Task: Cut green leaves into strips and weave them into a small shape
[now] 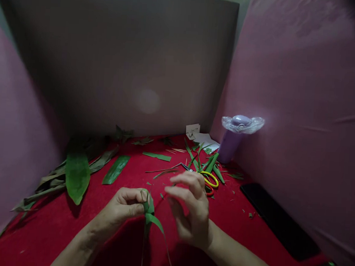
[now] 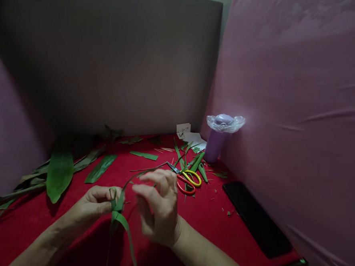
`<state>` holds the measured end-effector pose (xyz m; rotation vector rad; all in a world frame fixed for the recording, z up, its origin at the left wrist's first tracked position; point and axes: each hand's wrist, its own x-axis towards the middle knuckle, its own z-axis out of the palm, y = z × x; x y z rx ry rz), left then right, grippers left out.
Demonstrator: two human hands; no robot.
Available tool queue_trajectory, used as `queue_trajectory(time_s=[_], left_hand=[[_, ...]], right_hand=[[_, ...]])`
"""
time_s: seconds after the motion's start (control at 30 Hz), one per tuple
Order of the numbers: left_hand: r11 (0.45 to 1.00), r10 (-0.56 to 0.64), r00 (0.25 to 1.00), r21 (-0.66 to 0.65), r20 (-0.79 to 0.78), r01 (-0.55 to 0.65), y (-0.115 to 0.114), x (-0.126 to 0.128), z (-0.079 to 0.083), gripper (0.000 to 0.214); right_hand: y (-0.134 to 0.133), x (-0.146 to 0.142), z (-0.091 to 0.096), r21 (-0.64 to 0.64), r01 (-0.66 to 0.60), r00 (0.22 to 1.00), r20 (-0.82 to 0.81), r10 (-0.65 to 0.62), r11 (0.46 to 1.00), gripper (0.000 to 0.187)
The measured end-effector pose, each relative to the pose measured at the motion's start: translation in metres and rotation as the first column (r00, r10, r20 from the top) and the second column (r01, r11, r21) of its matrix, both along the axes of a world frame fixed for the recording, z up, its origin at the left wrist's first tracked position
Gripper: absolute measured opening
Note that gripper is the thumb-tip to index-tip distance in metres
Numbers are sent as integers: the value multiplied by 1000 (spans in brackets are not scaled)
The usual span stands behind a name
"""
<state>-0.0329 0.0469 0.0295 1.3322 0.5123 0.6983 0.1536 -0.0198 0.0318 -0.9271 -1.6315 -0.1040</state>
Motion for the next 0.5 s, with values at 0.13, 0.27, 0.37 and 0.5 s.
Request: queue_trajectory(time_s=[0.13,0.27,0.37,0.5], left_hand=[[999,51,999,3,11,-51,1,0,2,17],[996,83,996,25,8,-84,3,-2,2,16],[996,82,996,45,24,-83,4,-2,2,16],[994,80,997,73,3,-80,3,0,4,14]], right_hand=[[-7,3,1,-21,-104,992,75,106,994,21],[-6,2,-1,-44,-133,985,101,136,990,24],[-6,0,-1,-30,-141,984,103,144,990,27],[-7,-2,-1,-47,-150,977,145,155,988,24]])
